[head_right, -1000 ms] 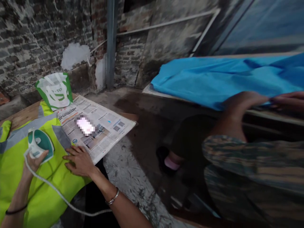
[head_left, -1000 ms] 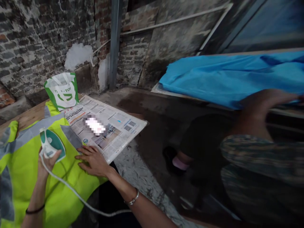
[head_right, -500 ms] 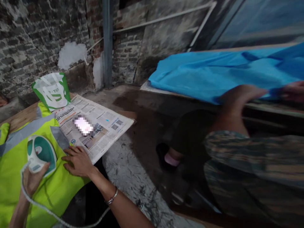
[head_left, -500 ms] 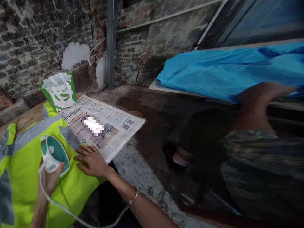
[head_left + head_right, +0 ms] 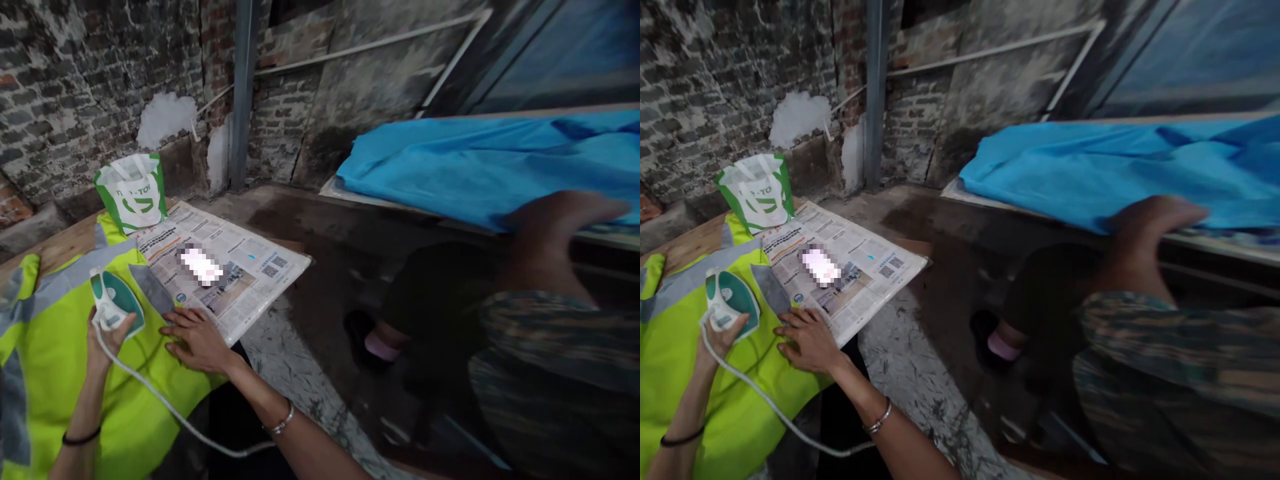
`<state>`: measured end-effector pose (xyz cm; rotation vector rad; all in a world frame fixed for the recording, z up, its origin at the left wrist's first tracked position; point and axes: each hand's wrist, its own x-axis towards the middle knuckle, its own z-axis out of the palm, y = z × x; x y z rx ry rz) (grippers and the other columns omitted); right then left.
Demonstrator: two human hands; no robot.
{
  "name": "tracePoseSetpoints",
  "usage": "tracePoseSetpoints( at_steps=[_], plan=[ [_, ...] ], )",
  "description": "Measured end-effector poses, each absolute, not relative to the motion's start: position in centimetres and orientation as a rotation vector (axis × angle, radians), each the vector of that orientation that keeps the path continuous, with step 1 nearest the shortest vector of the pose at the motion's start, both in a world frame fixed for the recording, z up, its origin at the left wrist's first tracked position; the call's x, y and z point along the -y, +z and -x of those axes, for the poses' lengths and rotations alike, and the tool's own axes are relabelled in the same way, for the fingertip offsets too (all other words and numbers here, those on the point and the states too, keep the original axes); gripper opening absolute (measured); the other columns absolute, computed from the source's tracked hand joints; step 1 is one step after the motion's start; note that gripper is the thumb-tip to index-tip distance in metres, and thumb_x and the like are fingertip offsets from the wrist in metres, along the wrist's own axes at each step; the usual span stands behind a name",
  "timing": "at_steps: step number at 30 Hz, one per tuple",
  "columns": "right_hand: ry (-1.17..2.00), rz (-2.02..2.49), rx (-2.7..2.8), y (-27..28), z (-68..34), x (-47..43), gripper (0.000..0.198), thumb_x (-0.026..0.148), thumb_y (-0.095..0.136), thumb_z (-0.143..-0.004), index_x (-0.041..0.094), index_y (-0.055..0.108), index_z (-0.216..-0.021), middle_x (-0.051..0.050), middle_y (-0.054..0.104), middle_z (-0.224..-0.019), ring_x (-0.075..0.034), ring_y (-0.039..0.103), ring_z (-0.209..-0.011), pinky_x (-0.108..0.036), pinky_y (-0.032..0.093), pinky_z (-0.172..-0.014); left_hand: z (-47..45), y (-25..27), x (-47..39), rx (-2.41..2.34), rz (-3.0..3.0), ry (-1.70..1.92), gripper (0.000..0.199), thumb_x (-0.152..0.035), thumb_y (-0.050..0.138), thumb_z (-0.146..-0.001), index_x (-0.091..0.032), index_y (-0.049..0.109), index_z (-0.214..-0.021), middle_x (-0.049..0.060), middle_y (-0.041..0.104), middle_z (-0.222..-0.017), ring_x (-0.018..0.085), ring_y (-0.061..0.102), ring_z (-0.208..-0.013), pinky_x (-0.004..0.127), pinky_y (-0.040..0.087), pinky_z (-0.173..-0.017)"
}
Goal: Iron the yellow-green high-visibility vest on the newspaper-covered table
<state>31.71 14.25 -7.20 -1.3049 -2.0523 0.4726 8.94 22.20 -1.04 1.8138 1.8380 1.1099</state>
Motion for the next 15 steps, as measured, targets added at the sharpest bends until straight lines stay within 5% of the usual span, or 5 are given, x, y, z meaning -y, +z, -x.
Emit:
tracePoseSetpoints(
  at_steps=[10,15],
  plan=[
    [0.482,1.311,2.044,-7.7,-31.6,-14.5,0.038,0.044,0.064,-0.100,0.032,0.074,-0.135,-0.003,0.062,-0.155,-0.028,0.048,-0.149,-0.049,0.033,-0.122,-9.1,0.9,-25.6,-1.924,-1.822,1.069,0.045,-0.051,0.081,-0.059,-0.021,0.067,-0.090,0.011,0.080,-0.093,0.035,0.075,-0.106,0.048,0.059,-0.100],
    [0.486,1.295,2.045,-7.4,-31.7,-14.3,0.037,0.043,0.063,-0.101,0.032,0.074,-0.135,-0.003,0.062,-0.155,-0.029,0.047,-0.150,-0.051,0.033,-0.122,-6.1,0.2,-19.1,-1.782,-1.877,0.976,0.059,-0.061,0.078,-0.064,-0.021,0.070,-0.107,0.009,0.080,-0.092,0.034,0.077,-0.095,0.046,0.064,-0.089]
  ],
)
